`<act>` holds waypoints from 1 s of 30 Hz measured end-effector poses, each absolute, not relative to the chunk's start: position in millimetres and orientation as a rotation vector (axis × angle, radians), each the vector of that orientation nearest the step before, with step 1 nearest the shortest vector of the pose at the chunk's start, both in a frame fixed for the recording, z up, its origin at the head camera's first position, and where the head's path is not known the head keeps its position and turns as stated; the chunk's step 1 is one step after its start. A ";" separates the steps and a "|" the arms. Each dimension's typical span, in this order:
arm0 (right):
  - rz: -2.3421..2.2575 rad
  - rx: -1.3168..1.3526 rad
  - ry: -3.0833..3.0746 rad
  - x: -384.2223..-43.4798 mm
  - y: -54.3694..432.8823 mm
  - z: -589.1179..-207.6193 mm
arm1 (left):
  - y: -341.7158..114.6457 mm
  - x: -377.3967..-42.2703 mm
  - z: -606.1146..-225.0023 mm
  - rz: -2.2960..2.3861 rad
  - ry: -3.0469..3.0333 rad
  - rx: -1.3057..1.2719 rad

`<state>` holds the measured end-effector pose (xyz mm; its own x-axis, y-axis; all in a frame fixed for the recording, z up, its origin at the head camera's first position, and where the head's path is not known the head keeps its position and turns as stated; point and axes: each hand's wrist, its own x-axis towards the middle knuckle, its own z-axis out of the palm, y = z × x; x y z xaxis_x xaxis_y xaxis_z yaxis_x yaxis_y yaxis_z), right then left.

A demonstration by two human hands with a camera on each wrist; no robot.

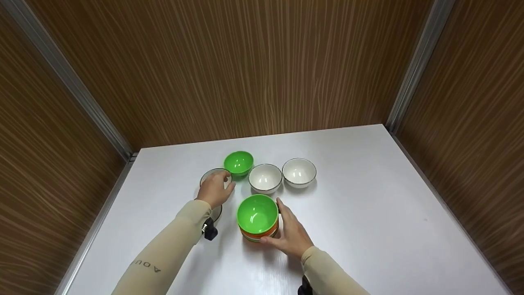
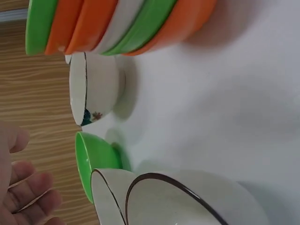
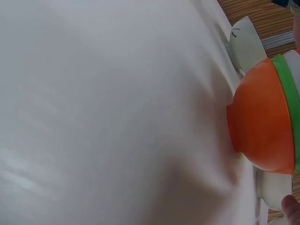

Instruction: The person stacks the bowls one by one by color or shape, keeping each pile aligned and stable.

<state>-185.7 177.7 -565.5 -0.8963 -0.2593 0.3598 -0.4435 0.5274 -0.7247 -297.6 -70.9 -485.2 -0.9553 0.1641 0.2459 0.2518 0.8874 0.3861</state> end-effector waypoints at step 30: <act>1.387 0.564 -2.528 -143.4 174.4 -565.5 | -59.4 -313.9 -517.3 -0.176 -2.908 -0.443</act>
<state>-143.4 174.4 -565.5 -0.9065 -0.2312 0.3533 -0.4222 0.4858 -0.7654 -313.9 -59.4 -517.3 -0.9363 0.2825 0.2087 0.3056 0.9481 0.0880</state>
